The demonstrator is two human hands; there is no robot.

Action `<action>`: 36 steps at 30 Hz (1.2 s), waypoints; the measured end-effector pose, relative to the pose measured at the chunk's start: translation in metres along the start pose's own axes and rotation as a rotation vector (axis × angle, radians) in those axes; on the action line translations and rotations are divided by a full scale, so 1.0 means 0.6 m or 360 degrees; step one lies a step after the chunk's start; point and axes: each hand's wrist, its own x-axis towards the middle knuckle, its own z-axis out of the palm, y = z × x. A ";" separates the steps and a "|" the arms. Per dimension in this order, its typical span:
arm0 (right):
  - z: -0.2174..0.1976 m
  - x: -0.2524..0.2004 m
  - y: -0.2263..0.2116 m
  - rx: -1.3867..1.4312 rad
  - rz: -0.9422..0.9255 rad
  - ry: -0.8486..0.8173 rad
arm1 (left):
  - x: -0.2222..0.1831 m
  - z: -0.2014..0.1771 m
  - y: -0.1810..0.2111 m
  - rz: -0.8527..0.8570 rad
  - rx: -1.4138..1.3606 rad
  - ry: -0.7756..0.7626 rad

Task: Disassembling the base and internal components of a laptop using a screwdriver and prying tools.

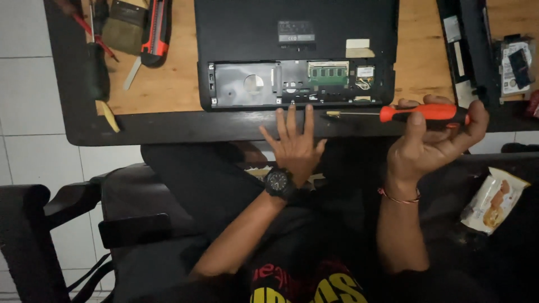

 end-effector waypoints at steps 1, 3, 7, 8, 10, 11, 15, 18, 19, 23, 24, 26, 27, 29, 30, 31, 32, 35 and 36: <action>0.005 0.002 -0.003 -0.0003 -0.0021 -0.0035 | -0.002 0.001 -0.009 -0.0037 -0.0040 -0.0045; 0.008 0.004 -0.004 -0.0008 -0.0041 -0.0070 | -0.001 0.000 -0.022 -0.0073 -0.0081 -0.0091; 0.024 0.011 -0.015 0.0011 -0.0106 -0.0079 | 0.005 -0.010 -0.037 -0.0056 -0.0133 0.0229; 0.034 0.016 -0.023 0.0005 -0.0163 -0.0097 | 0.009 -0.013 -0.040 -0.0048 -0.0111 0.0296; 0.033 0.007 -0.011 0.0132 -0.0072 -0.0110 | 0.016 -0.021 -0.043 -0.0067 -0.0135 0.0266; 0.032 0.003 -0.006 0.0253 0.0021 -0.0120 | 0.019 -0.025 -0.045 -0.0079 -0.0163 0.0233; 0.049 0.005 -0.006 0.0251 0.0019 -0.0156 | 0.043 -0.050 -0.059 -0.0136 -0.0259 0.0305; 0.065 0.008 0.002 0.0249 0.0014 -0.0128 | 0.061 -0.061 -0.066 -0.0118 -0.0262 0.0259; 0.071 0.009 0.003 0.0172 -0.0044 -0.0136 | 0.063 -0.057 -0.068 -0.0115 -0.0233 0.0180; 0.087 0.017 0.001 0.0144 -0.0071 -0.0130 | 0.082 -0.042 -0.066 0.0029 -0.0366 0.0058; 0.086 0.018 0.005 0.0140 -0.0072 -0.0130 | 0.107 -0.052 -0.068 0.0029 -0.0369 0.0057; 0.085 0.021 0.015 0.0254 0.0009 -0.0108 | 0.156 -0.071 -0.073 -0.0018 -0.0556 -0.0422; 0.098 0.028 0.012 0.0255 0.0006 -0.0109 | 0.151 -0.057 -0.077 -0.0019 -0.0557 -0.0419; 0.123 0.041 0.004 0.0362 -0.0038 -0.0126 | 0.140 -0.031 -0.087 0.0132 -0.0562 -0.0143; 0.130 0.045 0.015 0.0363 -0.0040 -0.0123 | 0.136 -0.032 -0.090 0.0135 -0.0562 -0.0142; 0.139 0.049 0.025 0.0374 -0.0121 -0.0113 | 0.132 -0.033 -0.093 0.0197 -0.0502 0.0000; 0.147 0.053 0.035 0.0387 -0.0201 -0.0108 | 0.126 -0.034 -0.097 0.0255 -0.0439 0.0142; 0.144 0.057 0.042 0.0258 -0.0245 -0.0173 | 0.134 -0.041 -0.075 0.0087 -0.0388 -0.0008; 0.142 0.060 0.038 0.0277 -0.0241 -0.0187 | 0.141 -0.042 -0.072 0.0068 -0.0375 -0.0004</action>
